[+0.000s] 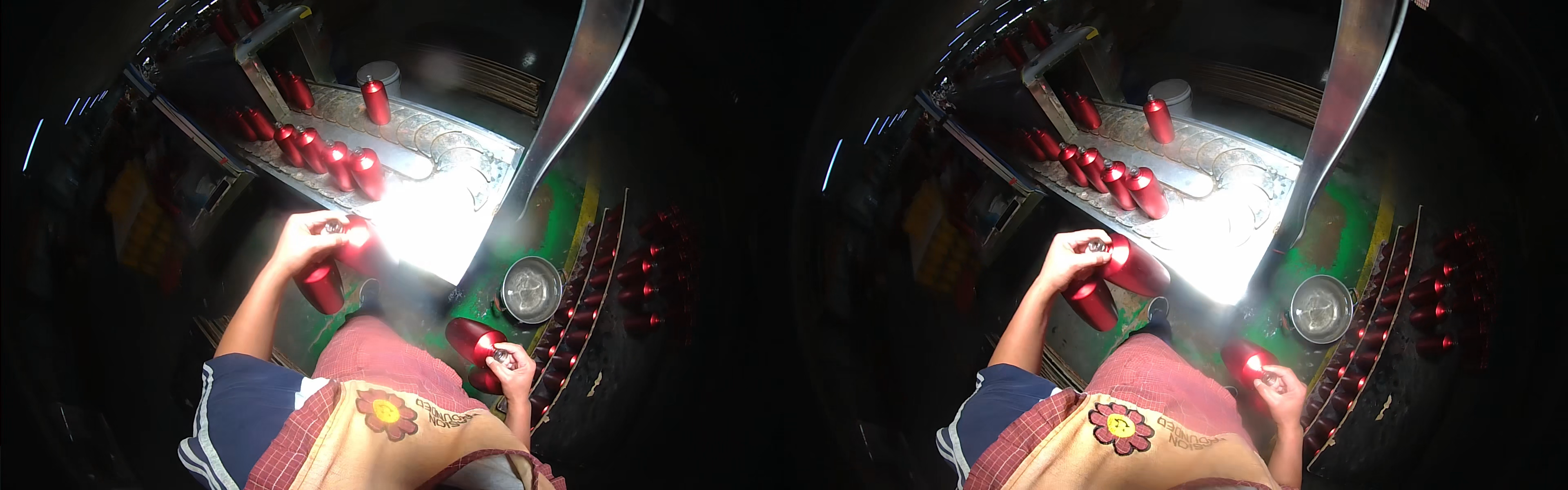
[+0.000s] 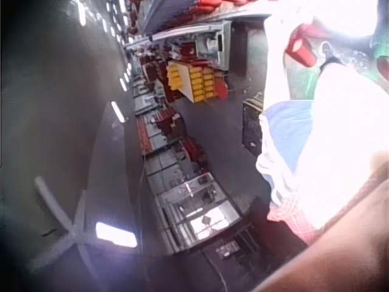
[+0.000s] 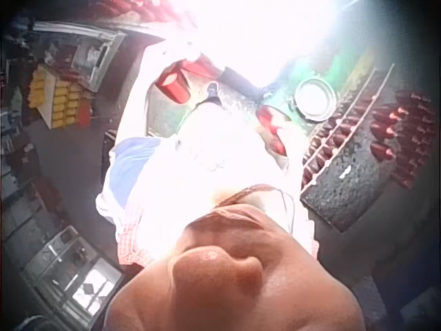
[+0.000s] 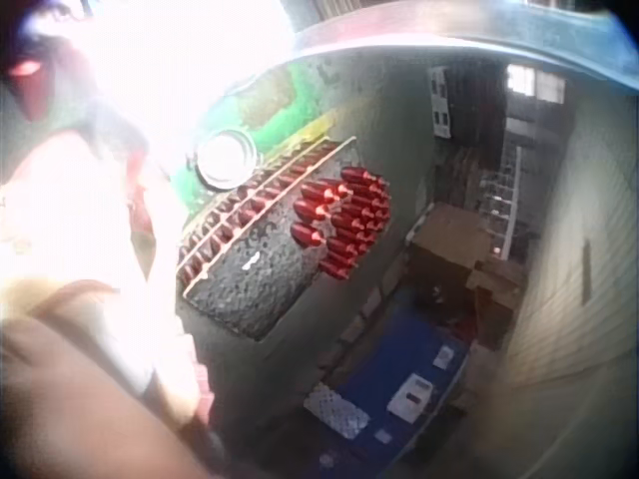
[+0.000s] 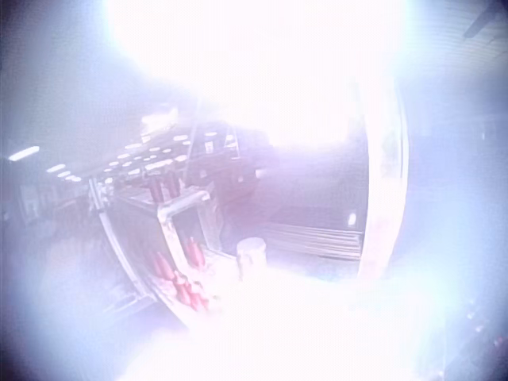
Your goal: The person repeatedly picks up red cylindrical cans from a floor pile and places them into slots on a metal tray. The person handles the cans one or two at a time, moving them between the floor and the tray in a repetitive cycle.
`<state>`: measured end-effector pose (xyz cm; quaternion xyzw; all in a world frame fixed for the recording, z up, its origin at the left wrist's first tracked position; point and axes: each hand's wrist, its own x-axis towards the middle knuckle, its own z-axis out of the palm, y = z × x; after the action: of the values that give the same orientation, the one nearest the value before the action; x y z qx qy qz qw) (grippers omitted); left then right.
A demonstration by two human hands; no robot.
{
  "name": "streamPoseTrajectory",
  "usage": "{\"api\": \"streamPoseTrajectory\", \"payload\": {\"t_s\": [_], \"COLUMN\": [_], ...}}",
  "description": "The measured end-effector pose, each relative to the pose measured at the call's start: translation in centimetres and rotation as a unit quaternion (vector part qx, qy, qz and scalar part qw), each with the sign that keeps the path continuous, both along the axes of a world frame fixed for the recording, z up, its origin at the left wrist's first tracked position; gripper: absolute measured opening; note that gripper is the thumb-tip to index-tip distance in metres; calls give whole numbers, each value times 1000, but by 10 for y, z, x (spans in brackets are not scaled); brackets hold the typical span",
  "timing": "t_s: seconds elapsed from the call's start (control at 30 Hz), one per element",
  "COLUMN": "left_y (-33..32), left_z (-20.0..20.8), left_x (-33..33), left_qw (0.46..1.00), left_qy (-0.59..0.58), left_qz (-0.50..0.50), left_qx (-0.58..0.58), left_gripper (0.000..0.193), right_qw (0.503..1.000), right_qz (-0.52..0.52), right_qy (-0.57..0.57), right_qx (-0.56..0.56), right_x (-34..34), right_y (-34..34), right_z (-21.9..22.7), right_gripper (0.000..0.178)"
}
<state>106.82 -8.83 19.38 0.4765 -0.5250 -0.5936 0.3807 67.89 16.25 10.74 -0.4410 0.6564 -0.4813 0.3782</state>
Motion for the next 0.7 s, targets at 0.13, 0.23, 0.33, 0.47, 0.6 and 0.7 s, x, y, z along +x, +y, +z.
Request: {"api": "streamPoseTrajectory", "payload": {"t_s": [0.13,0.23,0.33,0.47,0.6,0.7], "left_y": [-108,-192,-344,-476,-574,-628], "left_z": [80,134,159,109,74,16], "left_x": [93,117,114,141,100,-5], "left_qw": [989,954,917,921,951,941], "left_qy": [-38,-66,-32,3,-24,-67], "left_qz": [26,15,-34,-120,-203,-261], "left_qx": [-141,-292,-396,-370,-233,-205], "left_gripper": [24,26,29,25,20,23], "right_qw": [996,982,969,956,974,971], "right_qz": [-51,-71,-114,-106,-23,-78], "right_qy": [-25,-34,-1,71,112,224], "right_qx": [-69,-172,-218,-265,-198,-23], "right_x": [39,73,80,147,199,151], "right_y": [-111,-210,-362,-495,-634,-714], "right_z": [39,84,136,165,138,128], "right_gripper": [33,35,33,28,21,25]}}
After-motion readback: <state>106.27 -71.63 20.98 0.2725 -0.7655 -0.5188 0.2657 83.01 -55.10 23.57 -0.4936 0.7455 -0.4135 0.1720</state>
